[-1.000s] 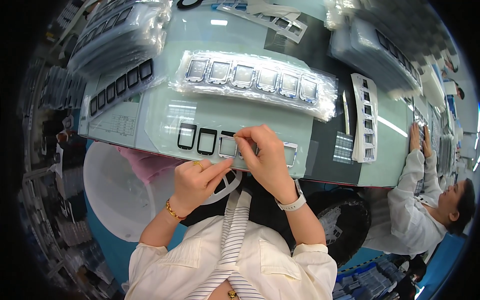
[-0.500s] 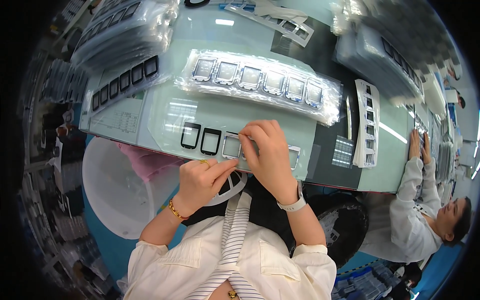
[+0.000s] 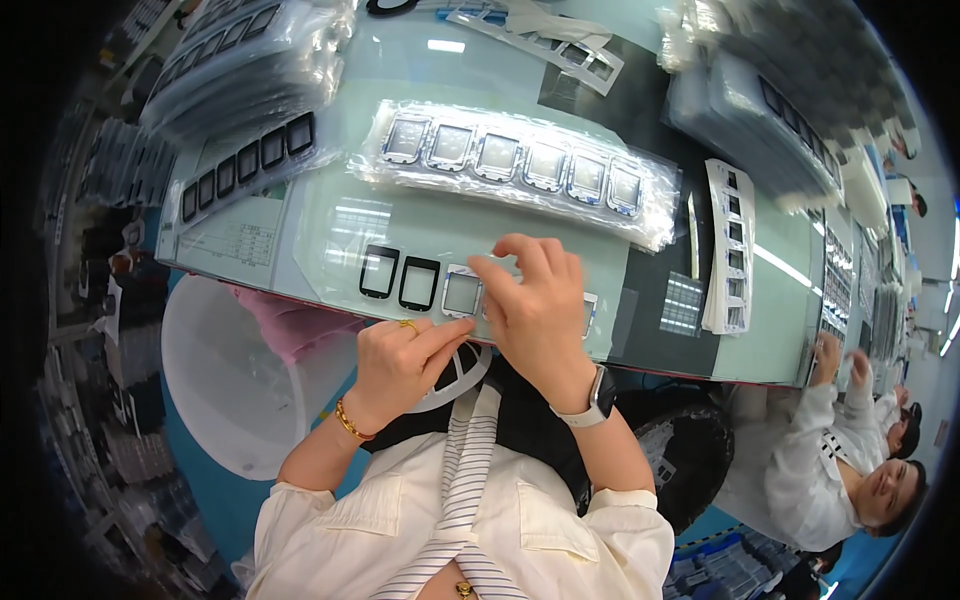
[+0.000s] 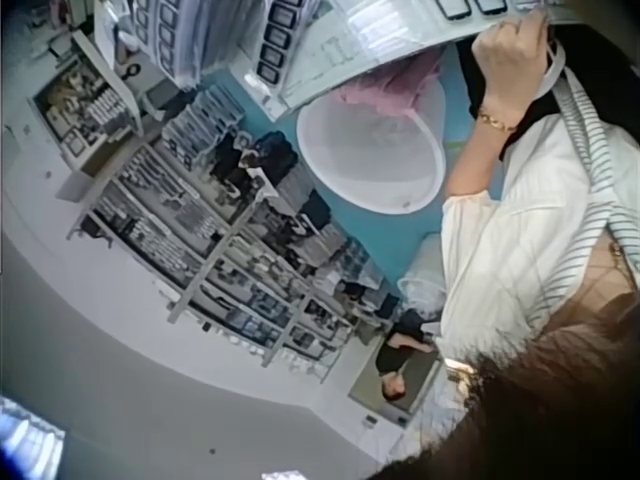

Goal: Assembling small plastic components into compartmentalized trays at a factory workstation.

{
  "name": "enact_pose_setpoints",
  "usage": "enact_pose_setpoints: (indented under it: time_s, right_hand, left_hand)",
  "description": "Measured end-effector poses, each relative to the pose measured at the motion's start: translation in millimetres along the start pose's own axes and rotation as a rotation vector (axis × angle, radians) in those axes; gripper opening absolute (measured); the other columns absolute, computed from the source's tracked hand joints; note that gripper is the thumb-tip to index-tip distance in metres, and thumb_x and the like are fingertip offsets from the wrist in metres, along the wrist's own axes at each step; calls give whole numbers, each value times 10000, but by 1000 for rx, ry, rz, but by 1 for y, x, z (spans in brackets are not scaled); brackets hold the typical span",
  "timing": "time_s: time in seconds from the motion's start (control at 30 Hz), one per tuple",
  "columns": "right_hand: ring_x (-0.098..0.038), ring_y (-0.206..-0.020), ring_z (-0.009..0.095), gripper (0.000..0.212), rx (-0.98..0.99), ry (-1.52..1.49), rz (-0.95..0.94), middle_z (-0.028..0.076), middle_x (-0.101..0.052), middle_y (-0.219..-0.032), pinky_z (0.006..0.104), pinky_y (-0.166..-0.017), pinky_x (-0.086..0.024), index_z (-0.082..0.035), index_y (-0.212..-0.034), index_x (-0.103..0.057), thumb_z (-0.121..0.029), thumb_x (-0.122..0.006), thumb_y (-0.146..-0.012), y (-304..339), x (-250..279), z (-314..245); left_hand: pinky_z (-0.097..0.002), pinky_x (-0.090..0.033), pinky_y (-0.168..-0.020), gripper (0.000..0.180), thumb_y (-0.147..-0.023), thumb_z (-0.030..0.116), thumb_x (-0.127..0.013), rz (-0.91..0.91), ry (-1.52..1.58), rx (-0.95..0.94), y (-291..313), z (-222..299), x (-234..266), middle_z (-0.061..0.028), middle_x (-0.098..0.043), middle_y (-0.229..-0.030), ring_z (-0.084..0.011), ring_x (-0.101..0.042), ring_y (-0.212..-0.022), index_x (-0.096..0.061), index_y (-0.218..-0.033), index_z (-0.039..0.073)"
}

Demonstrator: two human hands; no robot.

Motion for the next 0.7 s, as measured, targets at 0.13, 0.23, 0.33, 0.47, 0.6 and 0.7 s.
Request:
enact_pose_setpoints:
  time_s: [0.13,0.23,0.33,0.47,0.6,0.7]
  right_hand:
    - [-595,-960,281,355,44,0,-37,66,-659,-1142,425,-835,-469,-128,-1060,-772,29,-702,-749,5,-5,-1]
    - [-597,-974,293,350,23,5,-34,73,-663,-1134,423,-832,-473,-119,-1059,-766,36,-692,-754,10,3,2]
    - [-603,-970,311,333,-10,-142,-67,91,-673,-1100,420,-826,-482,-93,-1071,-750,47,-683,-777,15,13,-4]
    - [-622,-937,325,273,-81,-671,-403,111,-696,-1032,417,-839,-494,-35,-1096,-720,59,-676,-843,25,21,-30]
    - [-656,-812,310,202,-310,-759,-363,118,-698,-943,378,-743,-515,5,-1081,-710,30,-699,-881,41,17,-21]
    - [-657,-780,311,161,-253,-675,-393,122,-690,-906,355,-694,-511,12,-1050,-717,22,-714,-889,37,20,-16]
  left_hand:
    - [-334,-448,-496,152,-872,181,-797,-3,9,7,1,-1,0,2,-630,-632,-195,-590,-517,-829,-1021,178]
    - [-311,-448,-496,186,-859,159,-821,-6,61,2,0,-3,2,-15,-683,-674,-191,-606,-526,-823,-1045,148]
    - [-272,-433,-497,255,-837,131,-859,9,274,63,3,-2,9,-35,-715,-706,-149,-607,-530,-807,-1085,102]
    - [-240,-423,-507,327,-816,118,-890,63,524,115,7,-2,22,-38,-731,-735,-113,-587,-531,-790,-1123,67]
    - [-241,-463,-574,341,-819,113,-888,-7,695,171,5,-9,31,-44,-753,-841,-121,-626,-634,-788,-1140,59]
    - [-298,-502,-658,207,-833,81,-841,-64,561,158,6,-15,37,-54,-738,-821,-190,-655,-707,-816,-1038,70]
Point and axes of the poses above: each hand's wrist, its own y-axis away from the middle knuckle, its own x-axis out of the back of the hand, z = x × y, the point moved 4 cm from there along -y, towards the middle knuckle
